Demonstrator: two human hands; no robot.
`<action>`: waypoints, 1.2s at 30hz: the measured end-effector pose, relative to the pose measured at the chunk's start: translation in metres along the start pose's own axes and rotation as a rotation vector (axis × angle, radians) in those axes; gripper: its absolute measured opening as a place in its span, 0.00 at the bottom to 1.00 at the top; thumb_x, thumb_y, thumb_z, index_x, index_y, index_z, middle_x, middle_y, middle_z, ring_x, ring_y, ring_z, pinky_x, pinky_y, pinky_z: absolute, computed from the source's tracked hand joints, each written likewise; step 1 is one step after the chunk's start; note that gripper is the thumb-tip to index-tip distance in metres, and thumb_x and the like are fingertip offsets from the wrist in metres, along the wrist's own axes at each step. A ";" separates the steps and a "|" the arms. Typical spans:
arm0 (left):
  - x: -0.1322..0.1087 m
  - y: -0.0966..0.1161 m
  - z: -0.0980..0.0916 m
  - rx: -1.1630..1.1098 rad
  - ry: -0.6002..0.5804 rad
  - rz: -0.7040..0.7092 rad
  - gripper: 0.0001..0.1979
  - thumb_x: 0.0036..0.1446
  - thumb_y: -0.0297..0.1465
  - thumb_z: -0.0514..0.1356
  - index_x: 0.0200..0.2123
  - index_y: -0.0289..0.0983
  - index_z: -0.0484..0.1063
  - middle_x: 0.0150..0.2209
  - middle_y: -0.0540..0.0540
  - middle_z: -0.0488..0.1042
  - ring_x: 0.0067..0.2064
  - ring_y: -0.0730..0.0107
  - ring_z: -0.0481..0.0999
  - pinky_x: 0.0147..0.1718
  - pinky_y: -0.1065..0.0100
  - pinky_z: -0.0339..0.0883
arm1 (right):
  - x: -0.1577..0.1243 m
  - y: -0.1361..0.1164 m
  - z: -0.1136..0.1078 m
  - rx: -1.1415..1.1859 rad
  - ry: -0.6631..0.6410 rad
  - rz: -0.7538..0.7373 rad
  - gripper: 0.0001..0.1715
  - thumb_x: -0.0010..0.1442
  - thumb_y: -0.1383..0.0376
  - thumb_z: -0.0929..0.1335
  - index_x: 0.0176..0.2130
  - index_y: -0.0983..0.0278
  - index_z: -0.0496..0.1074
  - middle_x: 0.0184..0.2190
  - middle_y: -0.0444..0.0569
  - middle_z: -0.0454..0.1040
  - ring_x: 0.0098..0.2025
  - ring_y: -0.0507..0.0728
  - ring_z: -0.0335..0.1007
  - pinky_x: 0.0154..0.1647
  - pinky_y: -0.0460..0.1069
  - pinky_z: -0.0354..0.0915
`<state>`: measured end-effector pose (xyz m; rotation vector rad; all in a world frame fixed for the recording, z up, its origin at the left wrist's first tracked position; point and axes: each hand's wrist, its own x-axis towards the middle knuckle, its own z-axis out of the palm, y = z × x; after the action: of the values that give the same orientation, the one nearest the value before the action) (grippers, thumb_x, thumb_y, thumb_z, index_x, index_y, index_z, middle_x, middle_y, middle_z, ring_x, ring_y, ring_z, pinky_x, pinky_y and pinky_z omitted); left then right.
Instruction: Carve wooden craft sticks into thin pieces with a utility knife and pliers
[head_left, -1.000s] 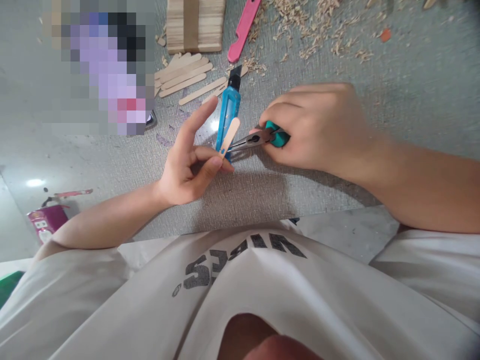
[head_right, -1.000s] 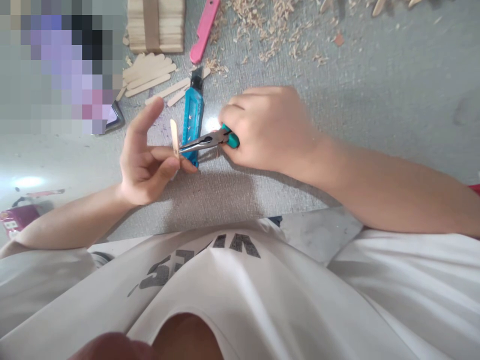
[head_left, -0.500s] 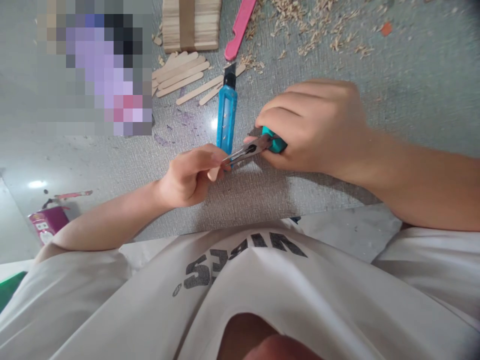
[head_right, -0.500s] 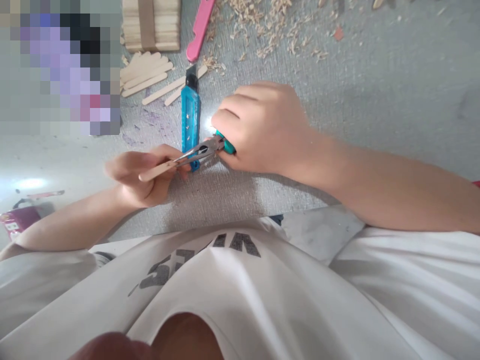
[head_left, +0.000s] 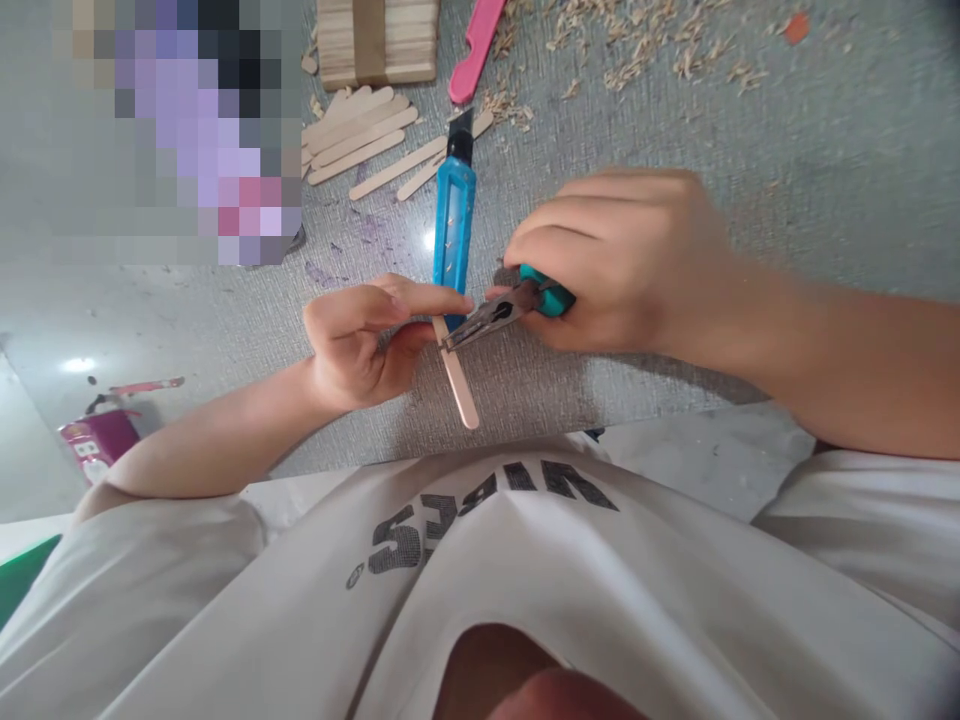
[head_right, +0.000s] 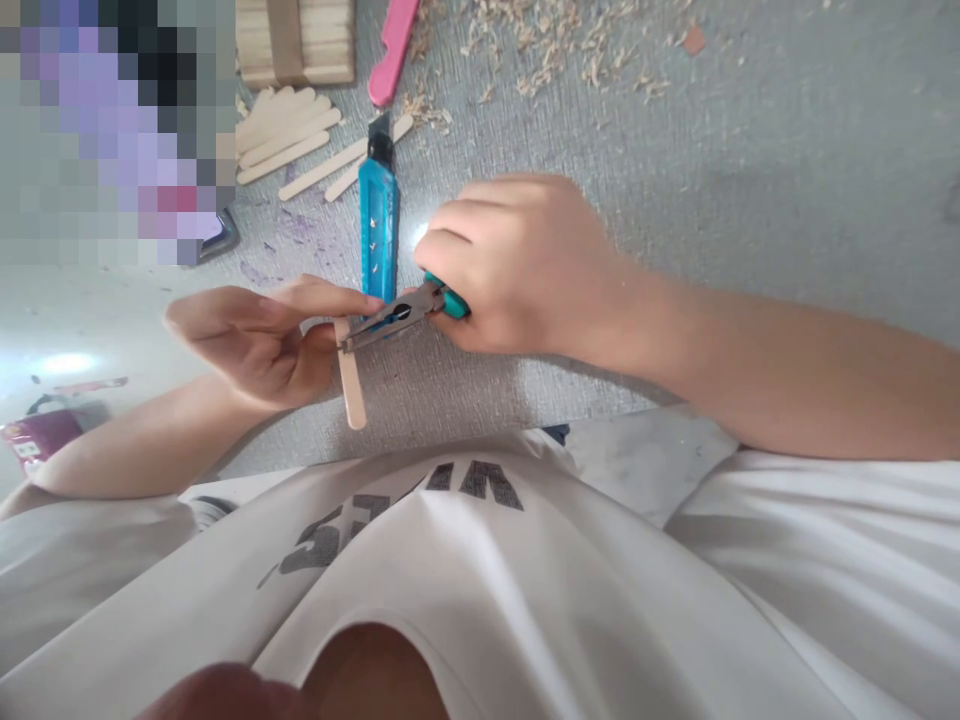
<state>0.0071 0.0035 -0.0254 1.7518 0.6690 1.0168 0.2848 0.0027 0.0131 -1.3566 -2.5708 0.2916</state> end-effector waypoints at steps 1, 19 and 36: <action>0.001 0.002 -0.001 0.054 -0.014 0.138 0.09 0.75 0.34 0.66 0.40 0.45 0.69 0.46 0.46 0.90 0.38 0.67 0.90 0.35 0.65 0.82 | 0.000 0.002 0.000 0.063 -0.012 0.019 0.19 0.64 0.44 0.66 0.32 0.52 0.71 0.36 0.46 0.82 0.39 0.62 0.75 0.39 0.62 0.65; 0.008 0.007 0.003 0.247 0.067 0.363 0.14 0.78 0.30 0.58 0.60 0.55 0.65 0.43 0.53 0.88 0.39 0.69 0.90 0.35 0.66 0.83 | -0.001 0.011 -0.004 0.184 -0.017 -0.066 0.24 0.66 0.41 0.71 0.29 0.54 0.71 0.28 0.46 0.76 0.36 0.60 0.76 0.35 0.59 0.66; 0.005 0.027 0.007 0.222 0.311 0.142 0.15 0.73 0.46 0.65 0.57 0.51 0.76 0.48 0.48 0.82 0.36 0.73 0.82 0.31 0.69 0.75 | 0.002 0.004 -0.015 -0.137 -0.070 -0.003 0.17 0.69 0.51 0.65 0.34 0.58 0.69 0.33 0.50 0.76 0.38 0.61 0.76 0.32 0.59 0.55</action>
<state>0.0157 -0.0061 -0.0001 1.8700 0.8898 1.3742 0.2911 0.0080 0.0260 -1.4118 -2.6939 0.1675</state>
